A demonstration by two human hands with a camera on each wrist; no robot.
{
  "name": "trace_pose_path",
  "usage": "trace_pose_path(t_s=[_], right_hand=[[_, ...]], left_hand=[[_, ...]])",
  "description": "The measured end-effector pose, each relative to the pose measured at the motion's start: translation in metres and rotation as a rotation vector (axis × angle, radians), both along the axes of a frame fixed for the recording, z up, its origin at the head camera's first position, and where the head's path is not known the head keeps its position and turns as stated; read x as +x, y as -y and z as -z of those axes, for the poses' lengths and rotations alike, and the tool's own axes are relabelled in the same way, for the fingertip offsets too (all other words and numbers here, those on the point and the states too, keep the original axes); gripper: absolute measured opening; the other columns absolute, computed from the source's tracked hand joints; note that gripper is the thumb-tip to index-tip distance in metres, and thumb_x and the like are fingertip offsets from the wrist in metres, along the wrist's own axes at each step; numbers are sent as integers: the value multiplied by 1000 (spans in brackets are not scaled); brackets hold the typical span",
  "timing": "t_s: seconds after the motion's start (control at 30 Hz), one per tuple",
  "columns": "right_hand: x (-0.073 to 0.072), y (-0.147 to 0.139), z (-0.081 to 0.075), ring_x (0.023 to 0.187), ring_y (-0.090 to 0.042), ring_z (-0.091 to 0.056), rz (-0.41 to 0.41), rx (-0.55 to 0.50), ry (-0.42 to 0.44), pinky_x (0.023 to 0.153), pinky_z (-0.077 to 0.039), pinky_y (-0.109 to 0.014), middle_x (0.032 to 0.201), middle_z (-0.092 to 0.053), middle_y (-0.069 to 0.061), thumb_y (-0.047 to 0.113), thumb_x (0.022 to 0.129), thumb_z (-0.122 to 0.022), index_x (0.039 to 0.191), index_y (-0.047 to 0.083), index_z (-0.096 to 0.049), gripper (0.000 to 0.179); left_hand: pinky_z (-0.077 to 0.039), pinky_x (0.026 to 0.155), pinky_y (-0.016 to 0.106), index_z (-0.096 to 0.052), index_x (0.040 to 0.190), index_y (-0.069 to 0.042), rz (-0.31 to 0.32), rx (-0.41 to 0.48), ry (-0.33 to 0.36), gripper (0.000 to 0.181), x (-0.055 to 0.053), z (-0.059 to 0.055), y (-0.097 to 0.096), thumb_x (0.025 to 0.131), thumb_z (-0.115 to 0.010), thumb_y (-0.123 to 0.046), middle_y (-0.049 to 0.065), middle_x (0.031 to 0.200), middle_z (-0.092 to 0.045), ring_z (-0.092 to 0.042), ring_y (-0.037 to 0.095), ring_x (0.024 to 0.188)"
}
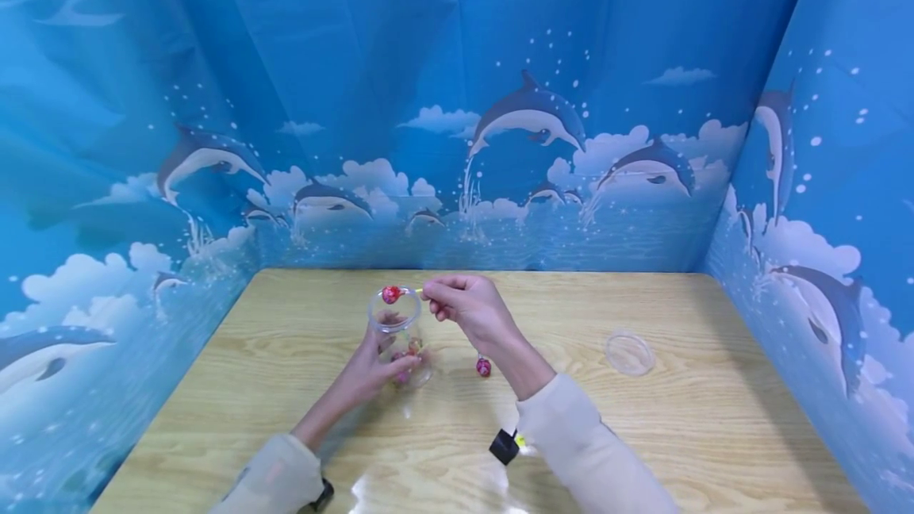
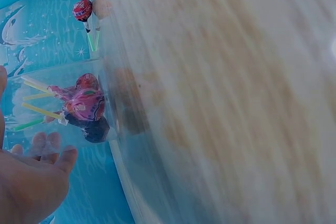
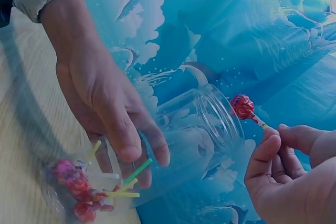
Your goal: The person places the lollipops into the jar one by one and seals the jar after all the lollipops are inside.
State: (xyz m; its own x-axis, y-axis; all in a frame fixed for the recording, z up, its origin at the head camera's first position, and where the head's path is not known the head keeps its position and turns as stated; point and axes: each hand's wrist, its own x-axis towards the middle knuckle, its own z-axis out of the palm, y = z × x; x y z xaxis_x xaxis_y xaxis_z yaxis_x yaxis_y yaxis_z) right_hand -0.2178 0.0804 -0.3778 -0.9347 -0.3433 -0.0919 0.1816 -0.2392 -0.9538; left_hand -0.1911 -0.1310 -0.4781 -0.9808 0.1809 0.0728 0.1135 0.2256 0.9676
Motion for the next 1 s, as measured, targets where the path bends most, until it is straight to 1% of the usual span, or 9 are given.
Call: trace_pose_path(t_s=[0.1,0.17,0.27,0.43,0.6,0.73,0.9,0.97,1.0], right_hand=[[-2,1,-2,79,-14,-60,6,42,-21,67,-53,-21,97,-70,-9,9,101,-67,118,-11,-66,26],[-3,2,-4,80,-14,-61,11,84,-44,68,-54,-22,97,-70,-9,8,101,-67,117,-9,-67,24],[-4,4,-7,79,-15,-61,14,160,-92,70,-55,-24,95,-70,-10,10,101,-68,115,-6,-70,21],[-4,9,-11,77,-19,-62,8,308,-214,68,-54,-27,90,-70,-10,15,99,-71,113,-3,-74,23],[-3,14,-12,73,-19,-62,13,459,-357,60,-47,-26,84,-69,-8,22,99,-72,113,3,-77,24],[-3,16,-12,71,-18,-60,11,487,-397,58,-45,-26,82,-68,-7,23,100,-71,114,3,-76,25],[-3,16,-11,69,-17,-58,12,489,-406,55,-44,-25,82,-67,-9,23,100,-71,114,6,-77,22],[-3,15,-11,69,-18,-58,14,491,-408,55,-44,-25,84,-68,-12,22,100,-71,114,8,-77,21],[-4,15,-11,70,-19,-58,14,490,-412,55,-45,-25,84,-68,-12,22,100,-71,114,8,-77,21]], left_hand=[[-56,57,24,-36,142,-6,-14,-19,-9,74,0,0,-1,85,-83,-2,18,146,-49,-64,29,81],[-57,58,26,-37,143,-8,-6,-18,-14,75,-3,5,2,85,-84,-6,16,146,-49,-65,29,84],[-58,59,27,-36,144,-11,11,-15,-17,77,-3,6,4,85,-85,-10,16,147,-48,-65,27,82],[-55,57,26,-35,145,-15,12,-26,-8,78,-2,4,4,86,-86,-13,17,145,-52,-64,21,70],[-56,64,28,-32,149,-15,2,-34,-1,82,-1,3,4,86,-86,-15,22,144,-55,-65,23,81],[-57,67,29,-34,146,-13,5,-32,-11,80,-1,4,4,86,-86,-15,21,142,-57,-66,27,87],[-58,67,29,-35,144,-6,14,-37,-40,79,-3,6,4,85,-87,-15,18,143,-54,-64,33,99],[-59,65,29,-34,144,-4,20,-39,-46,80,-4,7,4,85,-87,-16,18,142,-53,-64,35,99],[-58,68,29,-33,144,-4,20,-39,-51,81,-4,7,4,85,-87,-16,18,142,-52,-63,35,102]])
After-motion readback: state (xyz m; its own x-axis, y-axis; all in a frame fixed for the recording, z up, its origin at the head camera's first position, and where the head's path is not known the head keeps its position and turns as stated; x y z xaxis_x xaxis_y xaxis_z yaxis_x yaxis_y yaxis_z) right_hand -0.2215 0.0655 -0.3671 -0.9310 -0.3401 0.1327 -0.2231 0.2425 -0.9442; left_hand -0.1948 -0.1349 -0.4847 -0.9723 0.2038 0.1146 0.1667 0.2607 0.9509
